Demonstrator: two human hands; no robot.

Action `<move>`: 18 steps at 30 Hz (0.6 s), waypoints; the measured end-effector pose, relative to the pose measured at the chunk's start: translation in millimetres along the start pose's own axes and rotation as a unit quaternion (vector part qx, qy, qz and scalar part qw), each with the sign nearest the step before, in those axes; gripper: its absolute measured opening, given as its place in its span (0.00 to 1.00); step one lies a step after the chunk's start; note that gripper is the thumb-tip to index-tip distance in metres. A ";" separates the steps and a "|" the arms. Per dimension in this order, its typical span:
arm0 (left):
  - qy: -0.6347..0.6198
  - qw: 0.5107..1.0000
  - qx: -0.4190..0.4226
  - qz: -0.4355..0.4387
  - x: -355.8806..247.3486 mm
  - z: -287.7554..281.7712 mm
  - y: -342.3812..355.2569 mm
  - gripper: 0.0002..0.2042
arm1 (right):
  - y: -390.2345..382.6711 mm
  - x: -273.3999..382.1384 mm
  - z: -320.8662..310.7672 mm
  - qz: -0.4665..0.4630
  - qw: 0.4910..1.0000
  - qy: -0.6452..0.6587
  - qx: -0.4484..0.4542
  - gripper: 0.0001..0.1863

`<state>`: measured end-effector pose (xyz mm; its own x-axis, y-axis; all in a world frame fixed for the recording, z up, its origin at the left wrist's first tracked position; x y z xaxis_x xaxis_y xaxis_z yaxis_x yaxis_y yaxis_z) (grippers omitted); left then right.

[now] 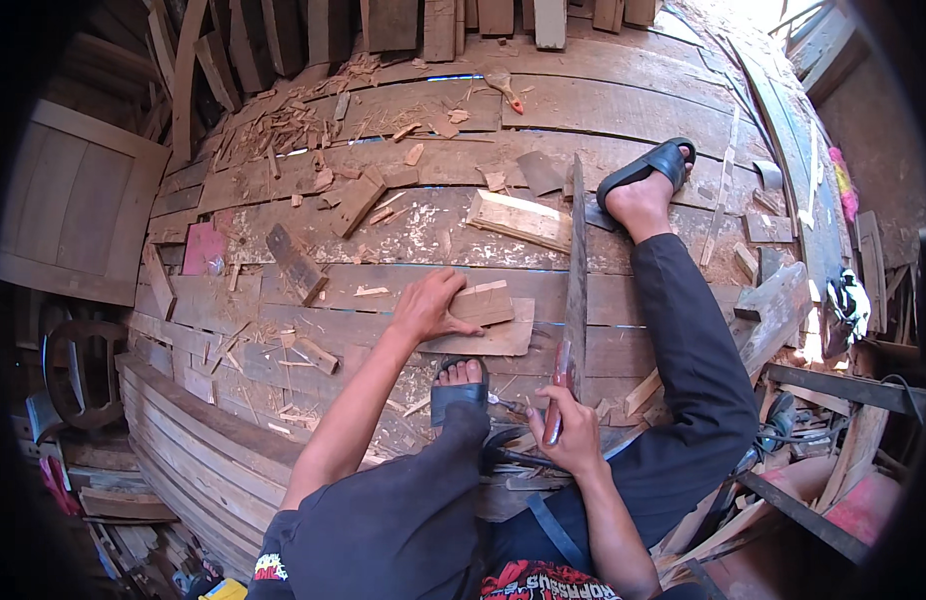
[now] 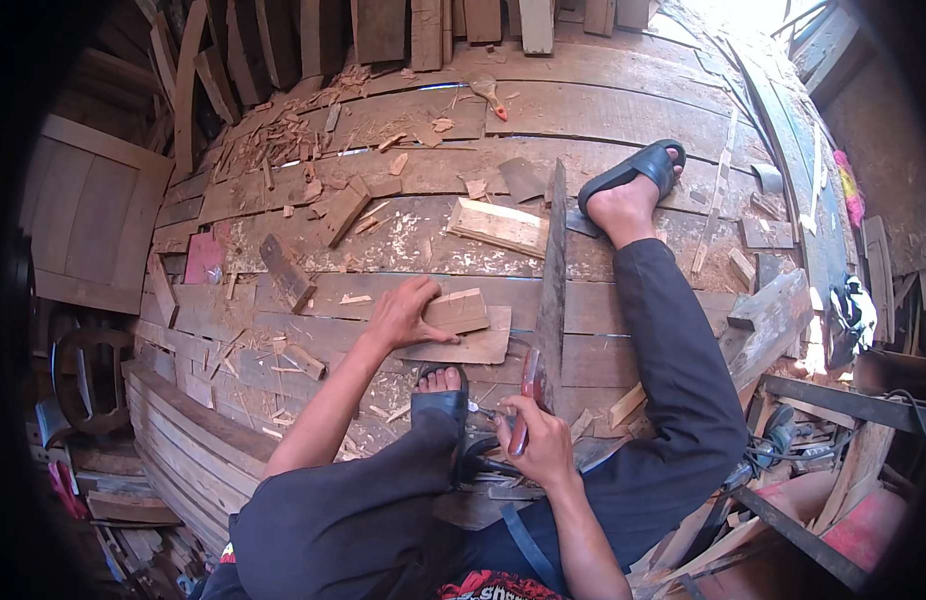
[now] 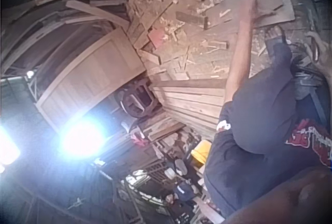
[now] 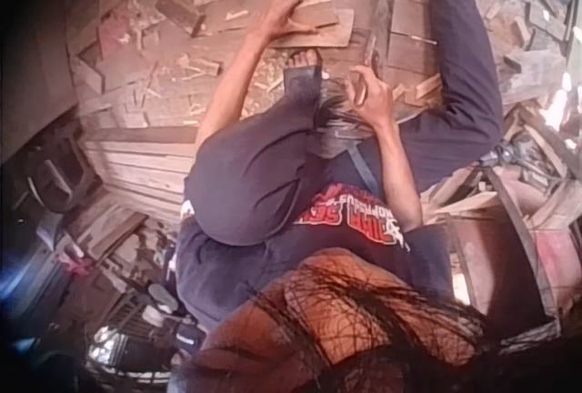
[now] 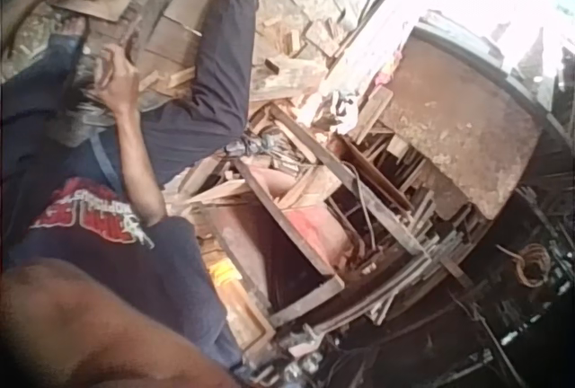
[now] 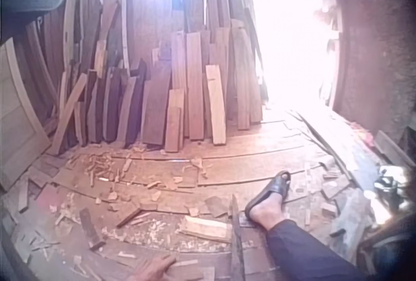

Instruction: Sawing a small wooden board by hand in a workshop.

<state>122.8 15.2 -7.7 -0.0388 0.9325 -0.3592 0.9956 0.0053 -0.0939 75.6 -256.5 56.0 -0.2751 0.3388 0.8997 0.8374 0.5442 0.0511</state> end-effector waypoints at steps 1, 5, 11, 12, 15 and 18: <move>-0.006 1.000 -0.016 0.006 2.6 -1.7 -1.2 0.37 | -0.5 -4.3 0.7 0.024 1.000 0.009 -0.002 0.20; -0.006 0.998 -0.065 0.006 5.8 -2.3 -6.3 0.39 | -9.2 -23.0 -1.3 0.113 0.994 -0.012 -0.002 0.27; -0.039 0.992 -0.107 -0.046 12.5 1.6 -18.1 0.36 | -37.4 -65.9 -46.6 0.158 0.909 0.230 -0.308 0.25; -0.041 0.992 -0.109 -0.047 9.1 3.7 -19.0 0.36 | -38.7 -75.1 -51.9 0.157 0.911 0.228 -0.307 0.25; -0.005 0.989 -0.111 -0.096 5.8 11.1 -28.0 0.37 | -44.6 -101.6 -61.4 0.207 0.832 0.392 -0.334 0.06; 0.051 0.979 -0.145 -0.131 6.5 10.8 -32.9 0.40 | -33.7 -74.9 -62.0 0.145 0.889 0.321 -0.293 0.07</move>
<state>88.8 17.3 -17.0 -0.3018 0.9166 -0.2622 0.9356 0.3376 0.1034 97.2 -347.8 13.7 0.1623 -0.2110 0.9639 0.9829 -0.0510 -0.1767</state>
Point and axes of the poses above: each hand's wrist, its own y-axis towards the middle knuckle, its own z-axis out of the palm, x = y × z, the point moved 10 cm from there along y, towards the middle knuckle, and after that the axes turned 5 degrees about y, right-handed, at the moved point
